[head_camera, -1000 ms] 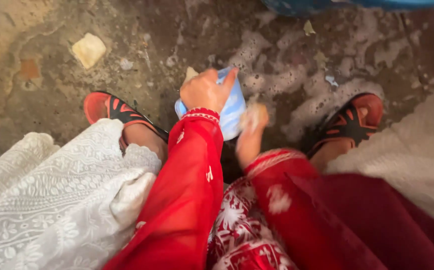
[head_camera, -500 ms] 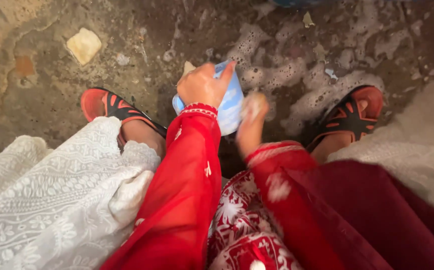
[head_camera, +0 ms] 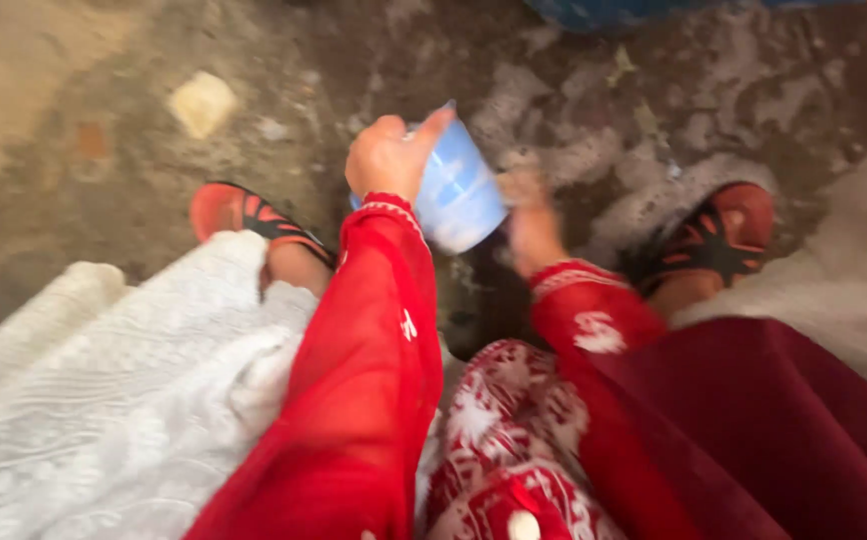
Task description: The person scrubs a light blue plastic cup with a sponge and soapy water. They repeatedly rinse the cup by scooping water from a blue bucket and pouring it over the cup, then continue scrubbing the exterior and interior surfaces.
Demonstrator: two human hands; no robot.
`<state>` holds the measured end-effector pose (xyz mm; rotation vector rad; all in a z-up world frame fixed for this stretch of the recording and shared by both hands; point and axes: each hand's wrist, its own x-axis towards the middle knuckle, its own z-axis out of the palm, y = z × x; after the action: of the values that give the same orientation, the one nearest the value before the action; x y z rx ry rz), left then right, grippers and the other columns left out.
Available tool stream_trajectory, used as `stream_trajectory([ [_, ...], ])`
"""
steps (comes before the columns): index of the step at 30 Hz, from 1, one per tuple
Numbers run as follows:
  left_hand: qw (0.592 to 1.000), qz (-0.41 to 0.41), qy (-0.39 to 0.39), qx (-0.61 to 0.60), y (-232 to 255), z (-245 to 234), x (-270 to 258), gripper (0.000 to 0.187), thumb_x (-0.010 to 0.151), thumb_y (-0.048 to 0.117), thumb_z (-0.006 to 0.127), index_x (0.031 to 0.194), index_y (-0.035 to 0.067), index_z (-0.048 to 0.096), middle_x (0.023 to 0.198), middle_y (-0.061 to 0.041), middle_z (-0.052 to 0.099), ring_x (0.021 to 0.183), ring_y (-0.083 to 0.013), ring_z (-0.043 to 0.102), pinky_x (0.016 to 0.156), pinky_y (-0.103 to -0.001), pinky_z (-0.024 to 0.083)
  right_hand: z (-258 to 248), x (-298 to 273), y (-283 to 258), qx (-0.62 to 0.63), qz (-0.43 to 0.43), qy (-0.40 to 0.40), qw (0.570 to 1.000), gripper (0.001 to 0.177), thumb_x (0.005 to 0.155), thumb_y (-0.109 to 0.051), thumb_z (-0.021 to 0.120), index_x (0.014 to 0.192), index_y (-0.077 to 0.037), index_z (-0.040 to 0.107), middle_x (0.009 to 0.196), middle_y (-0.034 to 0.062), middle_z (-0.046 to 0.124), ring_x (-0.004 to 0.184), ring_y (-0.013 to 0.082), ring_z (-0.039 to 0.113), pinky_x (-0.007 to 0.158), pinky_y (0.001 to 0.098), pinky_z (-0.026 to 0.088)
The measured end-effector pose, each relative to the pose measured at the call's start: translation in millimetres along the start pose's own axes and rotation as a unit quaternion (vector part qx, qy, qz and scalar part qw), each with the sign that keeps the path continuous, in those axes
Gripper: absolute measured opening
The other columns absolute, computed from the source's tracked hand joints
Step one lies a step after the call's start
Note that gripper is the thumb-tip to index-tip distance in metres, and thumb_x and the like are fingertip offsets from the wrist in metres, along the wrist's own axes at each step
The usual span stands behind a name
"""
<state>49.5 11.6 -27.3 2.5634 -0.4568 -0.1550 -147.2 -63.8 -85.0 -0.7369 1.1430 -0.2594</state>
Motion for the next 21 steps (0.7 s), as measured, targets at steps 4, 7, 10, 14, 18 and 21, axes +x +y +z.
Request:
stream_trajectory([
  [4,0.951,-0.091,-0.036,-0.293,-32,9,11,0.064,0.079,0.037,0.093,0.058,-0.001,0.046,0.059,-0.012,0.049,0.059,-0.0149,0.039,0.055,-0.046,0.039,-1,-1,-49,0.133,0.125,-0.129,0.975,0.041,0.106,-0.053,0.047,0.132,-0.021,0.052,0.133,0.0046,0.055,0.126,0.0288,0.054,0.098,0.0591,0.049],
  [7,0.916,-0.082,-0.139,-0.366,-32,-25,7,0.044,0.084,0.028,0.090,0.074,0.000,0.057,0.075,-0.004,0.057,0.072,-0.0110,0.051,0.065,-0.038,0.043,2,-11,-73,0.156,0.124,-0.061,0.978,0.048,0.101,-0.050,0.052,0.140,-0.022,0.051,0.136,0.0075,0.061,0.127,0.0323,0.058,0.097,0.0610,0.052],
  [10,0.856,-0.034,-0.254,-0.449,-1,-54,12,0.031,0.078,0.026,0.086,0.097,0.006,0.073,0.090,-0.001,0.075,0.083,-0.0080,0.069,0.078,-0.029,0.055,8,-28,-89,0.126,-0.051,-0.073,0.988,0.051,0.098,-0.045,0.056,0.142,-0.025,0.040,0.137,0.0027,0.053,0.129,0.0267,0.055,0.096,0.0630,0.052],
  [14,0.853,-0.027,-0.287,-0.435,13,-61,27,0.038,0.072,0.024,0.087,0.101,0.005,0.070,0.092,-0.002,0.076,0.084,-0.0107,0.071,0.077,-0.029,0.057,10,-31,-95,0.060,-0.110,-0.038,0.991,0.056,0.101,-0.038,0.058,0.148,-0.026,0.032,0.137,0.0051,0.052,0.126,0.0258,0.054,0.100,0.0558,0.049],
  [18,0.913,-0.128,-0.087,-0.376,18,-40,3,0.047,0.078,0.032,0.093,0.080,-0.004,0.063,0.070,-0.005,0.059,0.070,-0.0159,0.051,0.062,-0.041,0.044,13,-27,-79,-0.063,-0.209,-0.051,0.975,0.050,0.107,-0.034,0.057,0.148,-0.012,0.038,0.137,0.0072,0.057,0.127,0.0227,0.057,0.107,0.0434,0.049],
  [21,0.960,-0.157,0.052,-0.225,17,-29,-14,0.054,0.074,0.051,0.088,0.069,0.002,0.065,0.062,-0.016,0.068,0.059,-0.0284,0.061,0.060,-0.042,0.052,7,-28,-61,-0.187,-0.250,-0.057,0.948,0.045,0.109,-0.031,0.056,0.144,-0.004,0.044,0.130,0.0107,0.061,0.120,0.0217,0.060,0.106,0.0356,0.050],
])
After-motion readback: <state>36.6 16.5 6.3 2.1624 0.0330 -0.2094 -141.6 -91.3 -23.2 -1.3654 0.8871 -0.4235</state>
